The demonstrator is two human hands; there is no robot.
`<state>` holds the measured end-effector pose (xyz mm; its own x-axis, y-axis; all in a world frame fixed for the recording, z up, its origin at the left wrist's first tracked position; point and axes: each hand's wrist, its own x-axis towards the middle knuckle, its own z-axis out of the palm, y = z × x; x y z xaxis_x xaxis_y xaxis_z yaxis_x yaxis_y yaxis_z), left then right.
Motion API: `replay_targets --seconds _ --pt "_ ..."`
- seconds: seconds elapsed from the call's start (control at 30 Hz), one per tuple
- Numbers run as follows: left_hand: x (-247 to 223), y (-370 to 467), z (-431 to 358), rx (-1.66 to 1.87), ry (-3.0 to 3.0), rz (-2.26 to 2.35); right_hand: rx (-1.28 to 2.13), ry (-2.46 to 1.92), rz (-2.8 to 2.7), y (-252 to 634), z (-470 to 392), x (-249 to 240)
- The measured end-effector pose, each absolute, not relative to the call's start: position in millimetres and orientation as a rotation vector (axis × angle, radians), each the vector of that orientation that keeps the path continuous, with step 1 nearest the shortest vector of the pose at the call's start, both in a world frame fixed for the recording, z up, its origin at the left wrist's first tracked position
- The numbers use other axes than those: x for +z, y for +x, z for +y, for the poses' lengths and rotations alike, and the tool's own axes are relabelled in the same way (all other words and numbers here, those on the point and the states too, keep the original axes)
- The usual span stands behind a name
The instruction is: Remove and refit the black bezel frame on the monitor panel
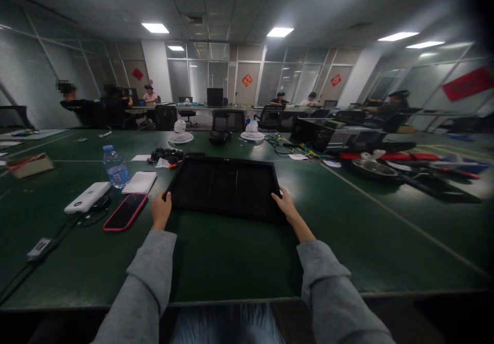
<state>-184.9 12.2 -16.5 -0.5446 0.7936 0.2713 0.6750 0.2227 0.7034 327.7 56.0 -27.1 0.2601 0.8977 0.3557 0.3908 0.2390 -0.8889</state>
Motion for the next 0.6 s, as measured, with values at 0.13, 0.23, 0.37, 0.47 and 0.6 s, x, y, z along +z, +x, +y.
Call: replay_targets --seconds 0.13,0.23,0.37,0.47,0.6 --pt "-15.6 -185.5 12.5 1.215 1.387 2.329 0.626 -1.33 -1.221 323.7 59.2 -19.6" --pt "-14.9 -186.1 12.7 1.192 1.381 2.336 0.65 -1.306 -1.193 334.1 55.5 -15.8" --pt "-14.8 -187.4 13.1 1.185 1.391 2.324 0.535 -1.378 -1.112 355.8 42.8 -8.5" --pt "-14.3 -188.1 13.2 1.206 1.392 2.302 0.29 -1.454 -1.088 376.4 32.0 -2.4" --pt "-13.7 -188.9 13.0 1.228 1.391 2.276 -0.044 -1.627 -1.035 410.5 23.7 -0.1"
